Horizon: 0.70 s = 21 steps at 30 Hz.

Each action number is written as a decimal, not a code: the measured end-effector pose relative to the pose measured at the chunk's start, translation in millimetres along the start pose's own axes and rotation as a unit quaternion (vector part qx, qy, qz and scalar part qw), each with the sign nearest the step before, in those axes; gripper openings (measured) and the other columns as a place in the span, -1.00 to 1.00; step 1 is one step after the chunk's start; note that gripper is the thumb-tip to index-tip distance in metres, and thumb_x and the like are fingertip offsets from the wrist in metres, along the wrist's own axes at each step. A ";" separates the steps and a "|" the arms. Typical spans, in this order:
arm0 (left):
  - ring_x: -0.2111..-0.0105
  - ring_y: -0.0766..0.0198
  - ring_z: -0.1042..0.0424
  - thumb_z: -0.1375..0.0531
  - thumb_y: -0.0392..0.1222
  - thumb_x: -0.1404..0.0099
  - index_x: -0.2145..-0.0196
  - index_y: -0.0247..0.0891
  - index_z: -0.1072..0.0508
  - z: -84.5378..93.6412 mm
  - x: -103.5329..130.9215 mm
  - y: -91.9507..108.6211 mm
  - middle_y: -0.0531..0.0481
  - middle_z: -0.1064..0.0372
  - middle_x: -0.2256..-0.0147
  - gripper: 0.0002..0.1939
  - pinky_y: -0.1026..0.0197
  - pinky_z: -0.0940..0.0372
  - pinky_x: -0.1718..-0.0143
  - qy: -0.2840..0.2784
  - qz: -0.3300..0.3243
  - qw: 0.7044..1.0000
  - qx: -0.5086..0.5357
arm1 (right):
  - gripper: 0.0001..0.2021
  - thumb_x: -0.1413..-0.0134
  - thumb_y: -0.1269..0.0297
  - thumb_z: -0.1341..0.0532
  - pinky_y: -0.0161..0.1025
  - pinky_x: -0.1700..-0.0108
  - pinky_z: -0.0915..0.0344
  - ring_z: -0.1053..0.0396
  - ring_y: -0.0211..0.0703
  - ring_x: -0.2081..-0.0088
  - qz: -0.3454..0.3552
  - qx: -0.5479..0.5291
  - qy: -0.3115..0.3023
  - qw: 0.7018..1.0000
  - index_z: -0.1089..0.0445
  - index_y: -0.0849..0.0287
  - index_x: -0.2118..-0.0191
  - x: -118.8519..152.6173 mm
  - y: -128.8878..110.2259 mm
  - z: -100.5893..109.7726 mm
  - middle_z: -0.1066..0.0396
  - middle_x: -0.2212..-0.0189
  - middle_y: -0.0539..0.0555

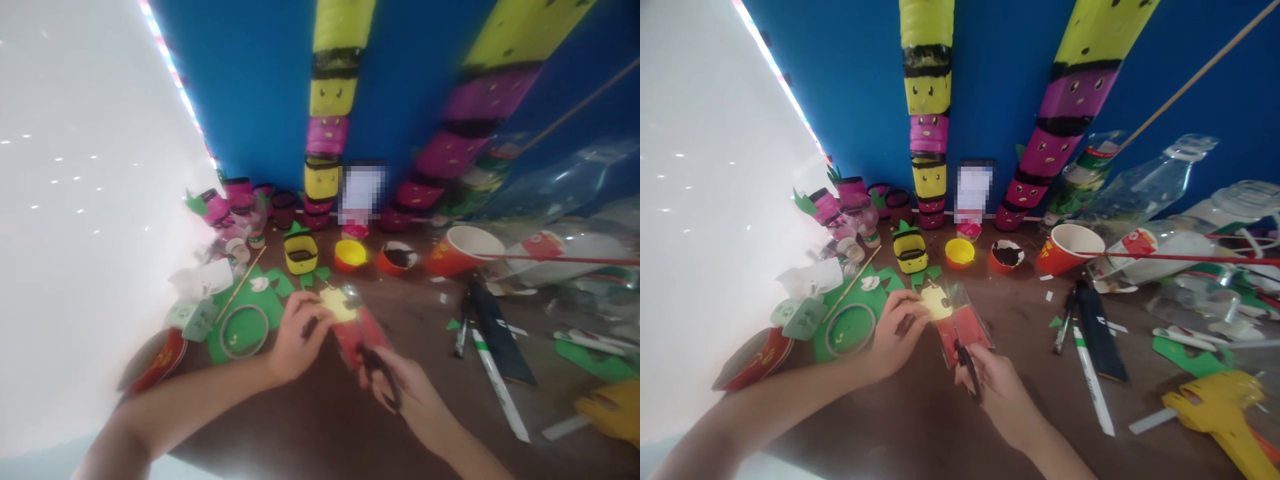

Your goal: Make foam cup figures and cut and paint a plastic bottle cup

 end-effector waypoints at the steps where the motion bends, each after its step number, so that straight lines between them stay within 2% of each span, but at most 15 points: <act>1: 0.15 0.24 -0.30 -0.12 -0.27 -0.24 0.30 -0.24 -0.40 -0.4 0.1 -1.4 -0.10 -0.21 0.20 -0.92 0.15 -0.31 0.15 0.001 0.009 1.000 0.006 | -0.55 0.01 -0.15 -0.12 -0.39 0.64 0.01 -0.06 -0.38 0.62 0.001 0.002 0.000 1.000 -0.32 0.23 0.44 0.2 -0.8 -0.2 -0.23 0.59 -0.01; 8: 0.13 0.25 -0.29 -0.12 -0.25 -0.25 0.26 -0.24 -0.39 -2.6 1.9 -7.1 -0.13 -0.14 0.13 -0.90 0.22 -0.34 0.23 0.005 0.046 0.998 0.047 | -0.52 0.02 -0.20 -0.10 -0.38 0.64 0.02 -0.06 -0.39 0.63 -0.003 0.000 -0.009 1.000 -0.31 0.22 0.41 0.4 -3.4 -1.6 -0.25 0.57 -0.01; 21: 0.12 0.28 -0.29 -0.10 -0.27 -0.26 0.24 -0.21 -0.38 -0.8 0.1 -5.3 -0.09 -0.12 0.12 -0.89 0.24 -0.35 0.20 0.036 0.043 0.998 0.034 | -0.55 0.03 -0.16 -0.13 -0.38 0.62 -0.02 -0.10 -0.36 0.61 -0.003 0.016 -0.010 1.000 -0.33 0.21 0.40 0.3 -6.7 -1.3 -0.27 0.57 0.00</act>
Point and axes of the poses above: each hand's wrist, its own x-axis away from the middle knuckle, its own z-axis out of the back of the hand, y = z × x, the point moved 3 cm from there along -x, towards the middle knuckle
